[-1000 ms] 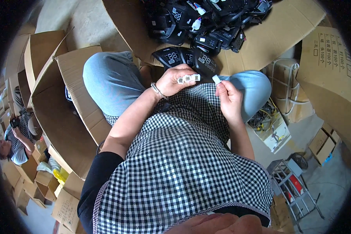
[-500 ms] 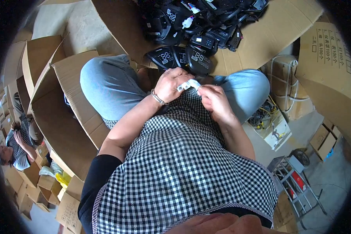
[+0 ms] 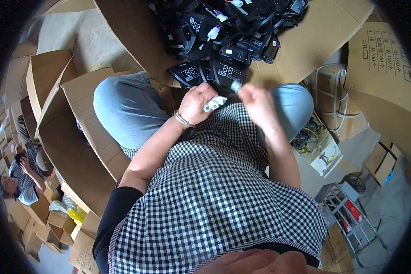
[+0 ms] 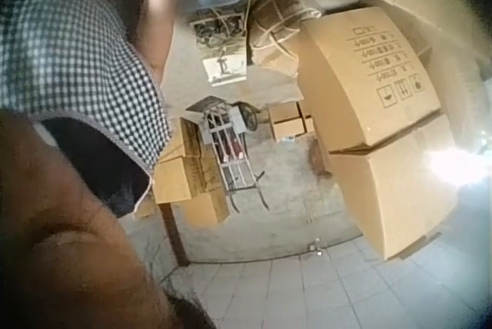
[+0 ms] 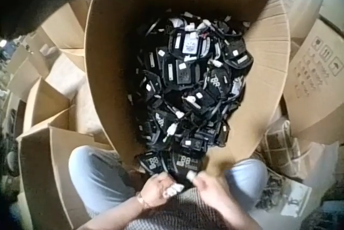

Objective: Sorting and inspecting electronic display modules by checking their wiring and connectors.

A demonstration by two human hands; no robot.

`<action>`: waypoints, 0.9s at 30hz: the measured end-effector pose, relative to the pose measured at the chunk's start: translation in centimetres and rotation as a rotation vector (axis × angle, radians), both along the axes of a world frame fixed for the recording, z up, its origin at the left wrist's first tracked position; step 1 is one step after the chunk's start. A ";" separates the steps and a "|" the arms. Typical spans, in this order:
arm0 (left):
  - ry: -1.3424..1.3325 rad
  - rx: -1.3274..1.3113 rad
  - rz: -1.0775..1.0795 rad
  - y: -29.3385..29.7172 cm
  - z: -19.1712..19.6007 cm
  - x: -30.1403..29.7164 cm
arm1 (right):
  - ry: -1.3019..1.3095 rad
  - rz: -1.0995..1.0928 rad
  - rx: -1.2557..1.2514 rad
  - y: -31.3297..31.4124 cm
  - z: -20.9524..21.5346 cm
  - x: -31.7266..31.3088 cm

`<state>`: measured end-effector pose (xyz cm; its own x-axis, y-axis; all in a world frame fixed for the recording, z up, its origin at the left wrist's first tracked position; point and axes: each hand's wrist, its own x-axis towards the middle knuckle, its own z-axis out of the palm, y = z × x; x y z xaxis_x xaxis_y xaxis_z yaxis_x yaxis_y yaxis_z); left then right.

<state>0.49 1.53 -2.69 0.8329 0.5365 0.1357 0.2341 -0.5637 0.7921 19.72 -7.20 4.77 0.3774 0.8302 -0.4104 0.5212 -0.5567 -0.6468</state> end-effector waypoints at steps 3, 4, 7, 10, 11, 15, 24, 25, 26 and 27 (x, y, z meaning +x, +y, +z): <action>0.005 -0.110 -0.015 0.2 0.4 0.0 | -0.280 0.059 0.374 4.6 0.7 0.9; -0.001 -0.175 -0.024 0.3 0.5 0.2 | -0.335 0.088 0.555 6.1 0.2 0.7; -0.084 -0.262 -0.052 0.3 0.1 0.7 | -0.274 0.307 0.516 10.2 -2.7 0.6; -0.050 -0.386 0.086 0.2 0.3 0.4 | -0.333 0.391 0.582 11.5 -4.6 1.3; -0.028 -0.452 0.204 0.2 0.4 0.4 | -0.337 0.385 0.584 10.9 -5.0 1.7; -0.285 -0.455 0.495 0.4 -0.8 -0.1 | -0.166 0.350 0.680 6.2 -2.0 0.9; -0.405 -0.507 0.073 0.7 1.3 0.9 | 0.451 0.120 0.709 -0.9 -0.5 -2.7; -0.372 -0.482 0.144 0.7 1.2 0.8 | 0.494 0.049 0.754 -0.4 -0.6 -2.2; -0.338 -0.456 0.214 0.7 1.0 0.7 | 0.429 0.046 0.801 0.0 -0.9 -1.0; -0.283 -0.516 0.312 0.6 1.4 0.5 | 0.622 -0.135 0.875 0.4 0.0 -0.6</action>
